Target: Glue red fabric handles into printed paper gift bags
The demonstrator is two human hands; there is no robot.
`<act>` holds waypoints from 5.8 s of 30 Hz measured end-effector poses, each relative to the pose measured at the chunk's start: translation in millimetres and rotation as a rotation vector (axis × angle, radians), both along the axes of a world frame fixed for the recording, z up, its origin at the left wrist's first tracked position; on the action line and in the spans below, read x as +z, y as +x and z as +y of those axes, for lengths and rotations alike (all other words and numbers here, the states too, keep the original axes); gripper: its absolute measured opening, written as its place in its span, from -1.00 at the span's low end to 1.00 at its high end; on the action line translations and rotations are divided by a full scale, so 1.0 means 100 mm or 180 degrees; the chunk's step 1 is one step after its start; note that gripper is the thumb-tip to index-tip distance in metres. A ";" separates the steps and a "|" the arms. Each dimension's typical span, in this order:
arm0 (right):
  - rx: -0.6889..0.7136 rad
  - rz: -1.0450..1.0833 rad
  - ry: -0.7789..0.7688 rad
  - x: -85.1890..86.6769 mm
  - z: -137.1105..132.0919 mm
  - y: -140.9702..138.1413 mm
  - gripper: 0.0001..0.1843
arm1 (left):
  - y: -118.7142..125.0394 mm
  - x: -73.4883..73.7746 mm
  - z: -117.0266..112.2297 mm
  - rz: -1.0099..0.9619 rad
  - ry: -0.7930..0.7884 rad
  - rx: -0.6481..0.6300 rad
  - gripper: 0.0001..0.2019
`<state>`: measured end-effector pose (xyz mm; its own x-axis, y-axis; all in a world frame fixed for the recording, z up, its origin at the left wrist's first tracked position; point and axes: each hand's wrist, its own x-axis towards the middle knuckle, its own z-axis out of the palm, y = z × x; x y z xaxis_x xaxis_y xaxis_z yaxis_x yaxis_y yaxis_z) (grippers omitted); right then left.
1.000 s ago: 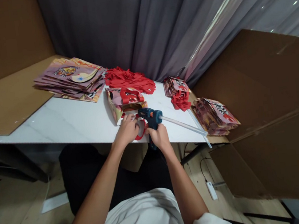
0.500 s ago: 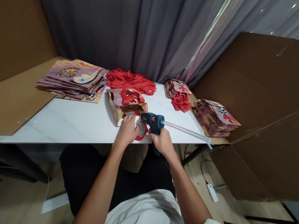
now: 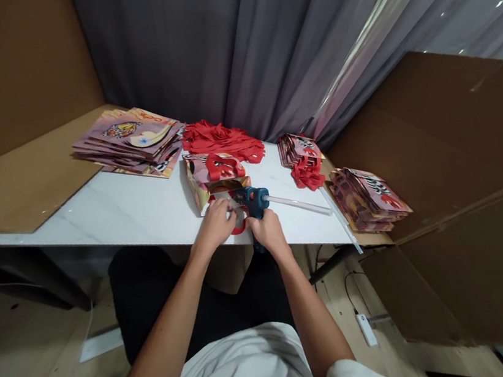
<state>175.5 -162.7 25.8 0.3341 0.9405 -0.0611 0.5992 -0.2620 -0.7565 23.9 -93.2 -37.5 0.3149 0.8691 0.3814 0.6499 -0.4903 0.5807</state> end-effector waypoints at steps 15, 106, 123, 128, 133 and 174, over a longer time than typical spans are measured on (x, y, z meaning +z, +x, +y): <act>-0.0089 0.0578 0.0070 0.14 -0.14 0.02 -0.70 | -0.05 0.11 -0.11 -0.0010 -0.0162 -0.0350 -0.62; 0.0148 0.1033 0.0083 -0.01 0.01 0.15 -0.71 | -0.11 0.13 -0.09 0.0025 -0.0325 -0.0567 -0.72; -0.0060 0.0933 0.0055 -0.08 -0.12 0.09 -0.72 | -0.10 0.13 -0.10 0.0050 -0.0312 -0.0561 -0.73; -0.0029 0.0943 0.0036 -0.08 -0.10 0.11 -0.79 | -0.10 0.14 -0.11 0.0085 -0.0268 -0.0577 -0.74; 0.0022 0.0967 0.0060 -0.10 -0.09 0.14 -0.80 | -0.10 0.13 -0.10 0.0022 -0.0265 -0.0572 -0.74; 0.0842 -0.0288 -0.0915 0.89 0.34 0.38 -0.94 | -0.08 0.05 -0.04 0.0087 -0.0221 -0.0644 -0.75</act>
<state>213.5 -128.8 115.1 0.0989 0.9436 -0.3159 0.7352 -0.2832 -0.6159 16.2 -96.9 -32.6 0.4951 0.8110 0.3116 0.5583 -0.5718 0.6011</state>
